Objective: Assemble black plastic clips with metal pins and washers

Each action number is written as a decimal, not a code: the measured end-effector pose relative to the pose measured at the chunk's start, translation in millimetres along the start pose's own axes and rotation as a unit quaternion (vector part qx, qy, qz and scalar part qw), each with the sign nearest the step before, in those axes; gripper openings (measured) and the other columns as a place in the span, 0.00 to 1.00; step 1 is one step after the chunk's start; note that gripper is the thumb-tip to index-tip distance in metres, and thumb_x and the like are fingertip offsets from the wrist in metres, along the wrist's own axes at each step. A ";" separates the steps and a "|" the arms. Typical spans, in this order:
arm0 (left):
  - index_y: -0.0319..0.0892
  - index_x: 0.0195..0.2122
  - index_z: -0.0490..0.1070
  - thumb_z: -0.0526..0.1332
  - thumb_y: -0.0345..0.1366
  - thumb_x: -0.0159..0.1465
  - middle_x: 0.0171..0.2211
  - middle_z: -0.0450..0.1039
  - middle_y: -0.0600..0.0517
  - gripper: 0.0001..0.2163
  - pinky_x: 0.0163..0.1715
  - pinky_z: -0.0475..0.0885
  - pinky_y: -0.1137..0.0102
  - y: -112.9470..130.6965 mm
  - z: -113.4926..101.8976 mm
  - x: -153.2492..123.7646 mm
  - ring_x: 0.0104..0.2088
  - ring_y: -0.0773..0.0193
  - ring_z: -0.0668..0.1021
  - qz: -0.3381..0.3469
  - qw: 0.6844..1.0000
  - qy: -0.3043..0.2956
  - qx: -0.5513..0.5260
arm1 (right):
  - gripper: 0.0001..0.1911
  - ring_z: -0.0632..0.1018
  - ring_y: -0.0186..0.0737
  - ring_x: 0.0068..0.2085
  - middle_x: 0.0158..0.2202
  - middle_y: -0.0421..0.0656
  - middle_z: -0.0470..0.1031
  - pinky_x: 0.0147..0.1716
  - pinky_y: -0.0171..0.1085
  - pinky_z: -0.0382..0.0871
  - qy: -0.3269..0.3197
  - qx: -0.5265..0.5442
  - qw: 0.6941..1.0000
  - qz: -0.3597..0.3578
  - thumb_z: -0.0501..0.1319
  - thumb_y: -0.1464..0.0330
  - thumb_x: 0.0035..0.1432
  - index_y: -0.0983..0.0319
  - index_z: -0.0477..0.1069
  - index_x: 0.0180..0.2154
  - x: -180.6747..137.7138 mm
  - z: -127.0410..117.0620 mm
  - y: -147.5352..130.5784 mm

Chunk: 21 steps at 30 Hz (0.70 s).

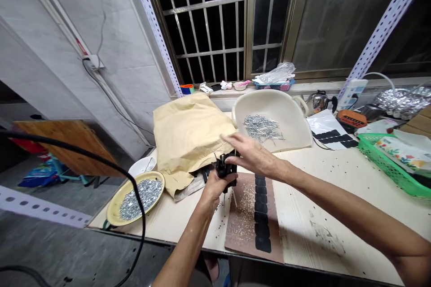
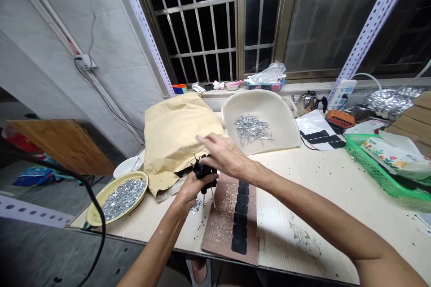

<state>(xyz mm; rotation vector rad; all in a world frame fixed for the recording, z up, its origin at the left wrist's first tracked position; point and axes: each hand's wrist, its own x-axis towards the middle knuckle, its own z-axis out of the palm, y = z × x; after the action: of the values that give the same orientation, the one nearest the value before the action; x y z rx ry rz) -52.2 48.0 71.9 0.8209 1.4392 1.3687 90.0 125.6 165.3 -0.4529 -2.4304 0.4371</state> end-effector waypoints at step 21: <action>0.36 0.39 0.74 0.52 0.54 0.60 0.36 0.78 0.43 0.25 0.42 0.70 0.64 17.5 43.0 11.7 0.42 0.52 0.77 0.183 0.965 0.104 0.158 | 0.26 0.66 0.42 0.56 0.53 0.42 0.68 0.58 0.42 0.56 0.244 0.386 0.866 0.204 0.55 0.62 0.60 0.58 0.58 0.59 -47.1 87.9 16.0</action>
<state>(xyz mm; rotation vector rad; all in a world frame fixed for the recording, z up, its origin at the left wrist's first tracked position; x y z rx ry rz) -18.1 76.1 90.4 1.2257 1.7622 1.5564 73.5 102.7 68.3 -0.6139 -1.4885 1.2433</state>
